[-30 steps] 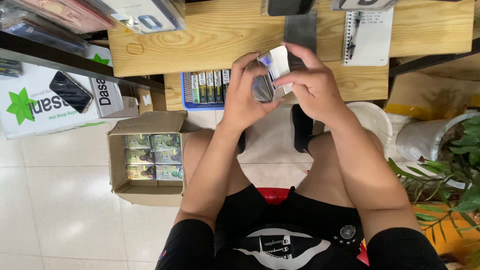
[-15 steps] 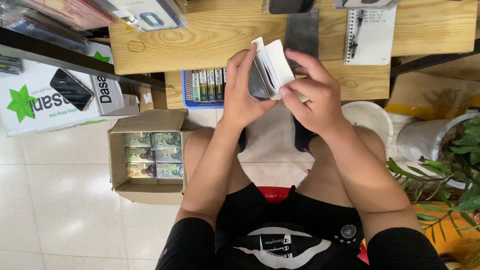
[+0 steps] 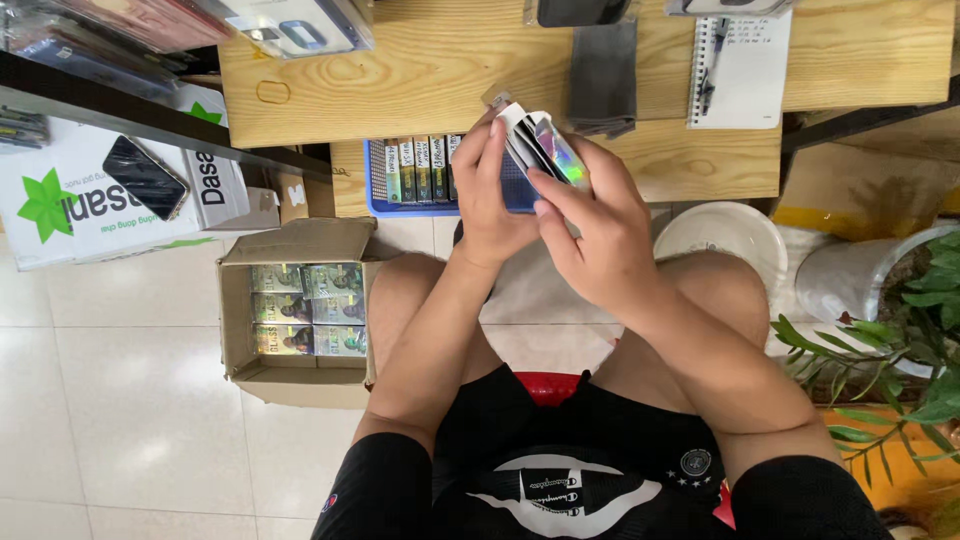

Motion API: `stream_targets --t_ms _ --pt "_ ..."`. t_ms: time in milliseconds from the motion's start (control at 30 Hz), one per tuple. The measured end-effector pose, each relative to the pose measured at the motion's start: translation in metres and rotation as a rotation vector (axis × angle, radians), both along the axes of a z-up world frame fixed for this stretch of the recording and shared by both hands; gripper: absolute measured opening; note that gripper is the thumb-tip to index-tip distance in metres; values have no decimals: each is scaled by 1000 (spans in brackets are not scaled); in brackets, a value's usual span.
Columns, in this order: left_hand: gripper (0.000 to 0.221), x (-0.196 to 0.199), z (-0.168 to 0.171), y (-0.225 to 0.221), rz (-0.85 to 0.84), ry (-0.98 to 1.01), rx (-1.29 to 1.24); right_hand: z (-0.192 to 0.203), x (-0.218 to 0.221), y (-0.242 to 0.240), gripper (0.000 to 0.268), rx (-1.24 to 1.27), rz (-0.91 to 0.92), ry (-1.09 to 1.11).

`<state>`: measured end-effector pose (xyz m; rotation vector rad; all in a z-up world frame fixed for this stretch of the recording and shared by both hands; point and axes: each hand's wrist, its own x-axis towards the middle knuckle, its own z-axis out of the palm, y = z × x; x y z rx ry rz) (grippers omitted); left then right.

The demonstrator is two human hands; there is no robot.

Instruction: The person wipes a rectangular product box with a cloth, removes a screen protector from a white paper sleeve, and wipes both sides of the screen protector with the cloth.

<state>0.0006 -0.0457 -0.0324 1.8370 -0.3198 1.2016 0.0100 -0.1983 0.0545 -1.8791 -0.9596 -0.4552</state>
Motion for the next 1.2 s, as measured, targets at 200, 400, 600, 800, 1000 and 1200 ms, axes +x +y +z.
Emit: stream_targets --t_ms 200,400,600,800,1000,1200 --pt "101 2 11 0 -46 -40 2 -4 11 -9 28 83 8 128" --pt "102 -6 8 14 27 244 168 -10 18 -15 29 75 -67 356" --pt "116 -11 45 16 354 713 485 -34 39 -13 26 205 -6 636" --pt "69 -5 96 12 652 588 1085 -89 49 24 40 542 7 978" --pt "45 3 98 15 671 565 1579 -107 52 60 25 1044 55 1508" --pt "45 13 110 8 661 669 1717 -103 58 73 51 1242 202 1785"
